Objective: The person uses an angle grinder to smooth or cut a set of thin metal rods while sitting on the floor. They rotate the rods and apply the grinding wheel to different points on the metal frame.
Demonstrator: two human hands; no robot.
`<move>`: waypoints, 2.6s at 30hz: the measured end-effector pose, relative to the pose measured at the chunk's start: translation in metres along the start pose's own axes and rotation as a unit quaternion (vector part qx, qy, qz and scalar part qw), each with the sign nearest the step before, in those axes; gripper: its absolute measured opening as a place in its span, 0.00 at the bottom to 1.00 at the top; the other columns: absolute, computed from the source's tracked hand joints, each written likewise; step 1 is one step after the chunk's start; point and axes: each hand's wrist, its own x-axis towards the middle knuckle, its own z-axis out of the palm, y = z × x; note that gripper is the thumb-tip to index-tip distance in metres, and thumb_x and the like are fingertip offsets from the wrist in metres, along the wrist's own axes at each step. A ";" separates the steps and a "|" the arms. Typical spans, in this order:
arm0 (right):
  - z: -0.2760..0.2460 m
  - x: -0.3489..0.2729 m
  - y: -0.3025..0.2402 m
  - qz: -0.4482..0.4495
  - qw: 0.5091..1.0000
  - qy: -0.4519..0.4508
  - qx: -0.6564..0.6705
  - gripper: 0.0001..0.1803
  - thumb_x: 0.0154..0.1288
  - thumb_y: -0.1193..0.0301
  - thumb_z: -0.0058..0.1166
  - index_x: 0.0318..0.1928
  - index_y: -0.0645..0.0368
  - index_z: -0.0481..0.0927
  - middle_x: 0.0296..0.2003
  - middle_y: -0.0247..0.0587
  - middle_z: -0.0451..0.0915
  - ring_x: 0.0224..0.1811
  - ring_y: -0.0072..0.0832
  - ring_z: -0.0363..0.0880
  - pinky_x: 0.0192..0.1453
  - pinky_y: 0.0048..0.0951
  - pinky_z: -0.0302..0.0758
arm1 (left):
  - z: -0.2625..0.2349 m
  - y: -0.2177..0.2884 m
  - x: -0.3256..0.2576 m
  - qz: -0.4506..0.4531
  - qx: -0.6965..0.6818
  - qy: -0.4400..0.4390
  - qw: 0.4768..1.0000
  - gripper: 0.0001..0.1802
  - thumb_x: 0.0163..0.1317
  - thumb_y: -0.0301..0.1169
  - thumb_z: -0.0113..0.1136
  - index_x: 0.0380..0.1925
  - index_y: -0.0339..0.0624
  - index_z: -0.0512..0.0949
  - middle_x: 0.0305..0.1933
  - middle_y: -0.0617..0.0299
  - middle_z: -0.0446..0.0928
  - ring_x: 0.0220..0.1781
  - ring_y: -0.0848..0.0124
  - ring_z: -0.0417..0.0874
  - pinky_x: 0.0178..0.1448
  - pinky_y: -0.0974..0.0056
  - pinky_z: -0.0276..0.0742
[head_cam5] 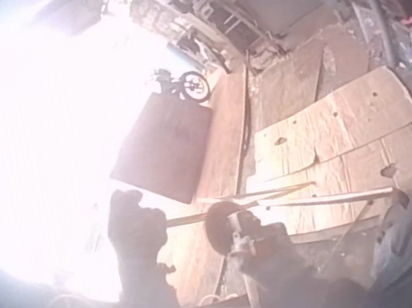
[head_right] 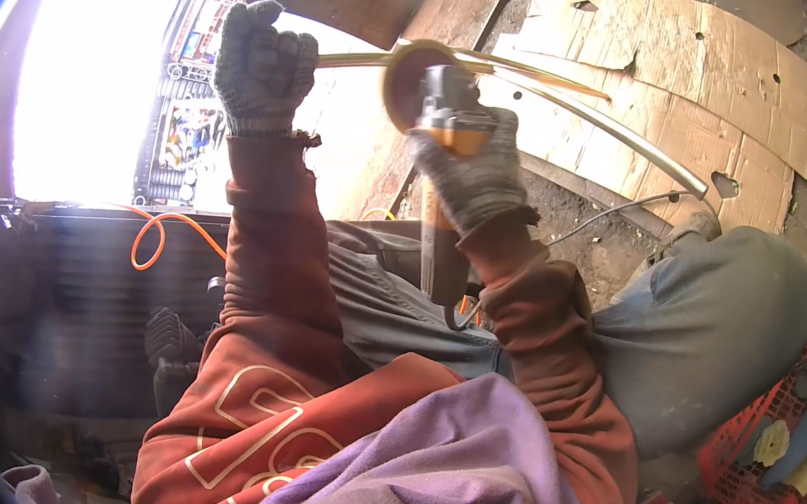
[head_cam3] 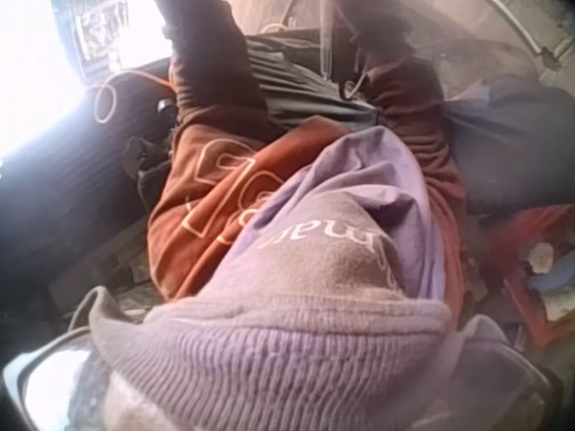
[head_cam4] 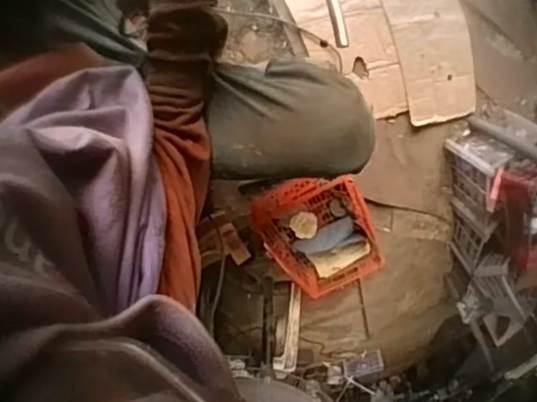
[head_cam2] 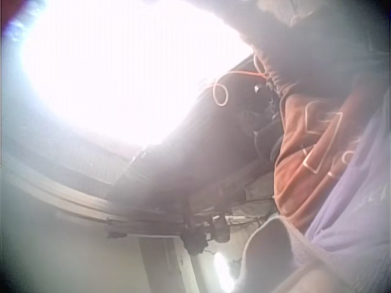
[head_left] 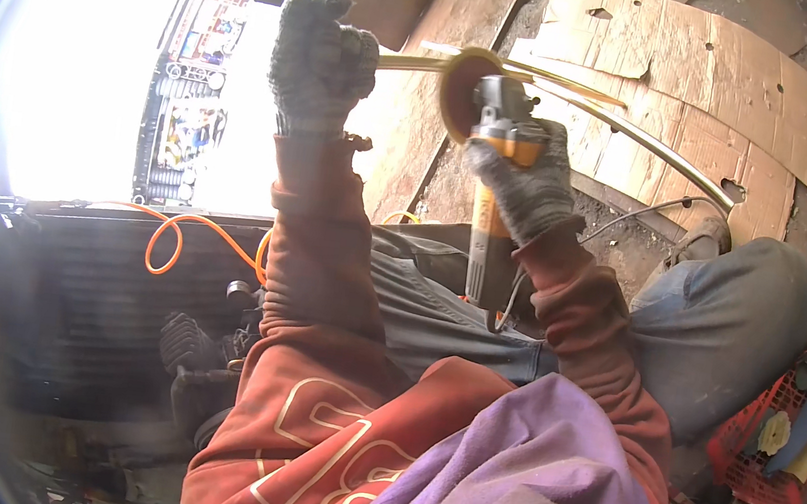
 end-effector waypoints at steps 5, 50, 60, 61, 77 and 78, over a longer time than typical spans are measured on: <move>-0.004 0.007 -0.004 -0.004 0.998 0.024 0.051 0.26 0.53 0.75 0.68 0.47 0.55 0.66 0.40 0.39 0.77 0.39 0.23 0.78 0.45 0.28 0.80 | 0.006 0.002 0.008 -0.013 0.011 -0.019 1.000 0.20 0.71 0.42 0.46 0.35 0.33 0.76 0.08 0.72 0.58 0.07 0.77 0.54 0.16 0.68 0.57; 0.016 -0.008 0.013 0.008 0.998 -0.062 -0.013 0.27 0.53 0.75 0.68 0.48 0.57 0.64 0.42 0.39 0.78 0.42 0.24 0.78 0.47 0.28 0.79 | -0.038 0.000 0.007 0.009 0.105 0.037 0.994 0.14 0.73 0.34 0.36 0.37 0.39 0.70 0.13 0.71 0.56 0.12 0.78 0.53 0.24 0.70 0.59; -0.001 -0.001 0.015 0.050 0.998 0.021 -0.009 0.27 0.53 0.72 0.68 0.48 0.58 0.64 0.40 0.40 0.78 0.38 0.22 0.80 0.41 0.24 0.79 | -0.068 0.001 0.018 -0.007 0.023 0.220 0.975 0.20 0.72 0.47 0.37 0.41 0.44 0.72 0.09 0.75 0.46 0.09 0.79 0.47 0.16 0.71 0.48; 0.001 -0.003 0.014 0.037 0.999 0.011 -0.007 0.27 0.53 0.72 0.68 0.48 0.59 0.65 0.41 0.40 0.78 0.39 0.22 0.79 0.42 0.24 0.79 | -0.065 0.000 0.020 0.010 0.006 0.214 0.977 0.16 0.71 0.43 0.42 0.39 0.43 0.73 0.09 0.74 0.47 0.09 0.79 0.48 0.15 0.71 0.48; 0.021 -0.019 0.001 -0.066 0.997 0.000 0.037 0.30 0.54 0.74 0.68 0.52 0.58 0.63 0.41 0.39 0.77 0.41 0.23 0.79 0.47 0.27 0.79 | 0.005 0.006 0.002 -0.011 0.024 0.051 0.998 0.15 0.69 0.41 0.51 0.36 0.41 0.79 0.24 0.64 0.78 0.08 0.72 0.61 0.14 0.66 0.62; 0.021 -0.018 -0.002 -0.056 0.997 -0.020 0.045 0.29 0.54 0.74 0.68 0.52 0.57 0.64 0.40 0.38 0.78 0.40 0.23 0.79 0.46 0.26 0.79 | -0.006 0.010 0.001 -0.010 0.028 0.020 0.999 0.15 0.69 0.40 0.52 0.35 0.41 0.79 0.25 0.63 0.79 0.09 0.72 0.61 0.15 0.66 0.63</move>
